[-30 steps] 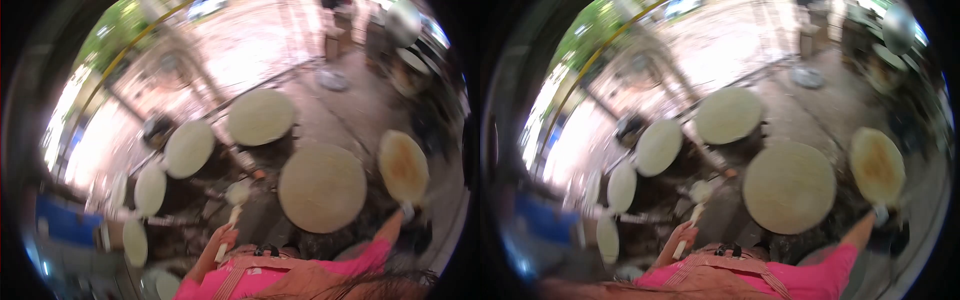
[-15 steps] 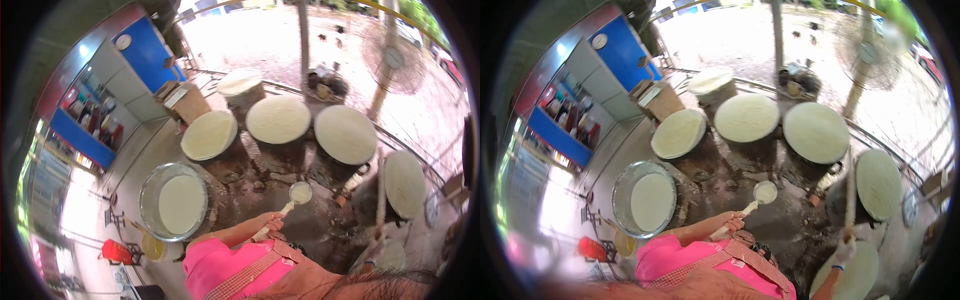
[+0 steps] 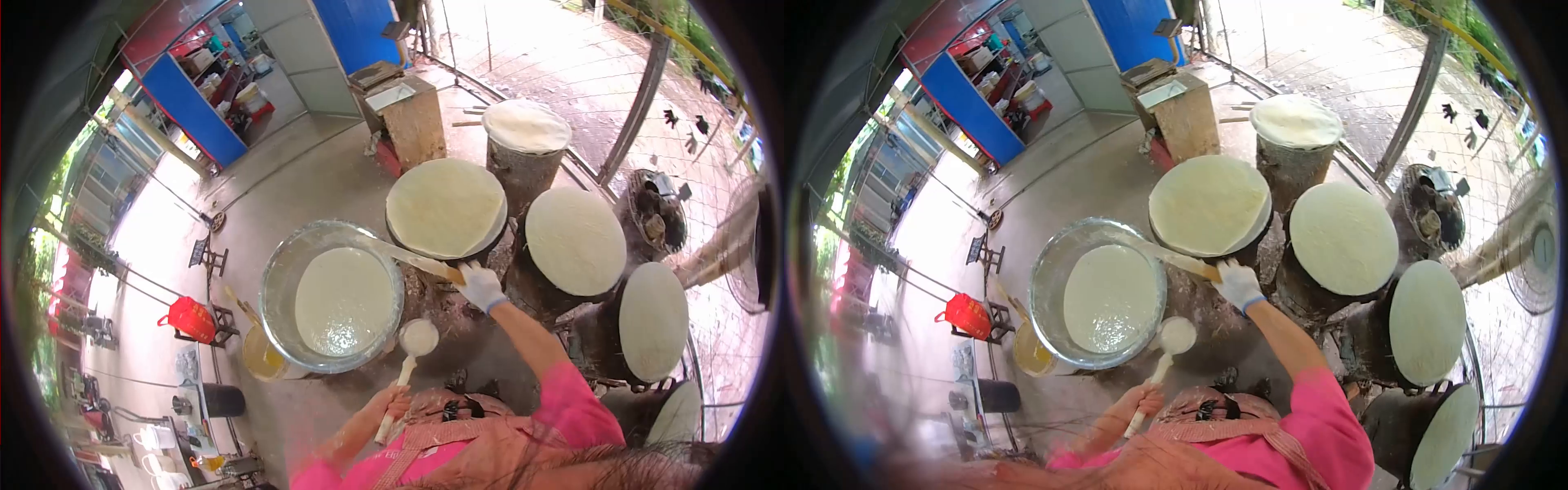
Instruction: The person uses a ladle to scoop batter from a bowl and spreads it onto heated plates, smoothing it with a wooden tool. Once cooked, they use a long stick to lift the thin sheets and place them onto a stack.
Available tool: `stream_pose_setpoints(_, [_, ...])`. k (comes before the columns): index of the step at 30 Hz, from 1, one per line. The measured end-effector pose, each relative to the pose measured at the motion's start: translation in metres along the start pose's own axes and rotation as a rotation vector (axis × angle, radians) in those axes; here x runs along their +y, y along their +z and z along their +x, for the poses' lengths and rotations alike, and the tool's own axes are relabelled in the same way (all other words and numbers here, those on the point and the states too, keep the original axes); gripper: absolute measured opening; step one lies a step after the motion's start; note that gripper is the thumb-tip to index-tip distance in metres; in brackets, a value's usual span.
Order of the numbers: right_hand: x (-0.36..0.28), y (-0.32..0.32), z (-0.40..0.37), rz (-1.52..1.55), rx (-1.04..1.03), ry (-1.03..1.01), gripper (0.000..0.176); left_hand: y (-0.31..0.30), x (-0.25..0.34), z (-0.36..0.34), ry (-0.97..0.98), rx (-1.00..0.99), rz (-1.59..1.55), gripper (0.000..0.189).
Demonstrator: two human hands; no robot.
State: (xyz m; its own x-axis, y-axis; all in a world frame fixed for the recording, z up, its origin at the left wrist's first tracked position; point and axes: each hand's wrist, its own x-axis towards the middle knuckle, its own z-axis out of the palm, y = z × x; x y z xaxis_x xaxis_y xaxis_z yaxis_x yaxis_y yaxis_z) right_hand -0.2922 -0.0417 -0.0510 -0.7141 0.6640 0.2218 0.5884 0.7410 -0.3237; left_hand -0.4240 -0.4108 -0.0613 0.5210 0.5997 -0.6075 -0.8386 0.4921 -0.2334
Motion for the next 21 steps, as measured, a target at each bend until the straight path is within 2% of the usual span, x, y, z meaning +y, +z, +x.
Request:
stream_pose_setpoints(2, [-0.005, 0.026, 0.052, -0.046, -0.078, -0.091, 0.046, 0.015, 0.020, 0.000, 0.075, -0.012, 0.003, 0.028])
stream_pose_setpoints(3, [-0.009, 0.033, 0.072, -0.068, -0.050, -0.133, 0.038, -0.097, -0.024, -0.064, 0.103, -0.015, -0.005, 0.028])
stream_pose_setpoints(4, [-0.009, 0.038, 0.094, -0.048, -0.022, -0.137, 0.038, -0.117, -0.030, -0.075, 0.129, -0.014, -0.004, 0.028])
stream_pose_setpoints(6, [-0.004, 0.053, 0.116, -0.183, -0.255, -0.272, 0.026, -0.040, 0.004, -0.031, 0.156, 0.005, -0.032, 0.028])
stream_pose_setpoints(8, [0.000, 0.058, 0.138, -0.158, -0.323, -0.283, 0.028, -0.102, -0.020, -0.065, 0.150, -0.004, -0.084, 0.029])
stream_pose_setpoints(10, [-0.002, 0.031, 0.153, -0.159, -0.367, -0.274, 0.025, -0.076, 0.001, -0.044, 0.131, -0.040, -0.142, 0.029])
stream_pose_setpoints(11, [-0.002, 0.013, 0.165, -0.170, -0.347, -0.232, 0.027, -0.084, 0.003, -0.046, 0.127, -0.066, -0.162, 0.029])
stream_pose_setpoints(12, [-0.001, -0.006, 0.179, -0.182, -0.324, -0.194, 0.029, -0.053, 0.024, -0.031, 0.126, -0.094, -0.183, 0.030])
stream_pose_setpoints(14, [0.017, -0.043, 0.213, -0.007, 0.042, -0.202, 0.033, -0.022, 0.049, -0.015, 0.127, -0.141, -0.219, 0.030])
stream_pose_setpoints(15, [0.027, -0.063, 0.235, -0.009, 0.043, -0.197, 0.033, -0.020, 0.050, -0.008, 0.127, -0.154, -0.238, 0.030])
stream_pose_setpoints(16, [0.041, -0.085, 0.264, -0.011, 0.004, -0.116, 0.031, -0.046, 0.040, -0.016, 0.128, -0.164, -0.254, 0.031])
stream_pose_setpoints(19, [0.085, -0.157, 0.343, 0.035, 0.021, 0.059, 0.029, -0.020, 0.063, 0.008, 0.139, -0.214, -0.295, 0.032])
stream_pose_setpoints(20, [0.101, -0.179, 0.361, 0.072, 0.117, 0.098, 0.028, -0.010, 0.064, 0.022, 0.141, -0.236, -0.320, 0.032])
stream_pose_setpoints(21, [0.105, -0.215, 0.371, 0.158, 0.020, 0.254, 0.034, 0.002, 0.061, 0.039, 0.144, -0.259, -0.351, 0.032])
